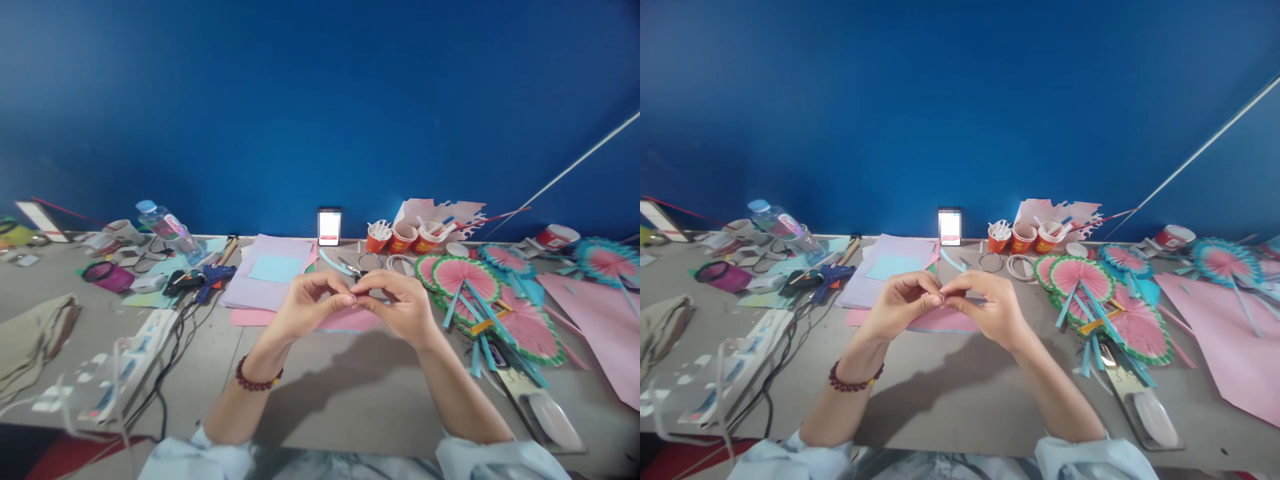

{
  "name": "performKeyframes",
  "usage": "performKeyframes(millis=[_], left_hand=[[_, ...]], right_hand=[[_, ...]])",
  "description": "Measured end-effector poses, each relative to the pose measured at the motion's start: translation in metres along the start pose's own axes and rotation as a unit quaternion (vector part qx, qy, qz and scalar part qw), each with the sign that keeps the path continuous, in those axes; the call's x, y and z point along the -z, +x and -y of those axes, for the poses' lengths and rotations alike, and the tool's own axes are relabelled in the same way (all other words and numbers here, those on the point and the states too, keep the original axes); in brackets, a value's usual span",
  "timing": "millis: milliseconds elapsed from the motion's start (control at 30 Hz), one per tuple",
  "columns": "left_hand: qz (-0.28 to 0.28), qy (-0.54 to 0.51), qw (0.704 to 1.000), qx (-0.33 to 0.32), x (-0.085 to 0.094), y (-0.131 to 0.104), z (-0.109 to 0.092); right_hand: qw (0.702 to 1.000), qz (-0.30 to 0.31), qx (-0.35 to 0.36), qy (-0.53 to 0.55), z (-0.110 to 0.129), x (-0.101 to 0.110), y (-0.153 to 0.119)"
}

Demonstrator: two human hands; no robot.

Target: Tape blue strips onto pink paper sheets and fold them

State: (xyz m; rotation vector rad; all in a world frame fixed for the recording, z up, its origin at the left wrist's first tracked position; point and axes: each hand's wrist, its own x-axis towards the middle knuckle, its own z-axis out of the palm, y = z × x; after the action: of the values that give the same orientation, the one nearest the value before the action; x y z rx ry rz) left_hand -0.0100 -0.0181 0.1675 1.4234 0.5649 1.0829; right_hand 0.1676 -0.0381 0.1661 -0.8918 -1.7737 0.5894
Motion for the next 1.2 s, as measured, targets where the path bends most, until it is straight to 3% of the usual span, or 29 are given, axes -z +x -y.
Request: performKeyframes(millis=[500, 600, 800, 1200], left_hand=[[0.046, -0.080, 0.995, 0.046, 0.003, 0.002, 0.006], [0.040, -0.025, 0.999, 0.027, 0.004, 0.002, 0.006], [0.001, 0.154, 0.985, -0.076, 0.005, 0.000, -0.004], [-0.006, 0.260, 0.956, -0.137, 0.006, -0.004, -0.012]], right_hand=[[0.998, 0.026, 0.048, 0.025, 0.004, 0.001, 0.001], [0.999, 0.024, 0.042, 0.018, 0.003, 0.002, 0.001], [0.999, -0.019, 0.025, -0.006, 0.003, 0.001, 0.002], [0.999, -0.009, 0.007, 0.040, 0.000, 0.001, 0.002]])
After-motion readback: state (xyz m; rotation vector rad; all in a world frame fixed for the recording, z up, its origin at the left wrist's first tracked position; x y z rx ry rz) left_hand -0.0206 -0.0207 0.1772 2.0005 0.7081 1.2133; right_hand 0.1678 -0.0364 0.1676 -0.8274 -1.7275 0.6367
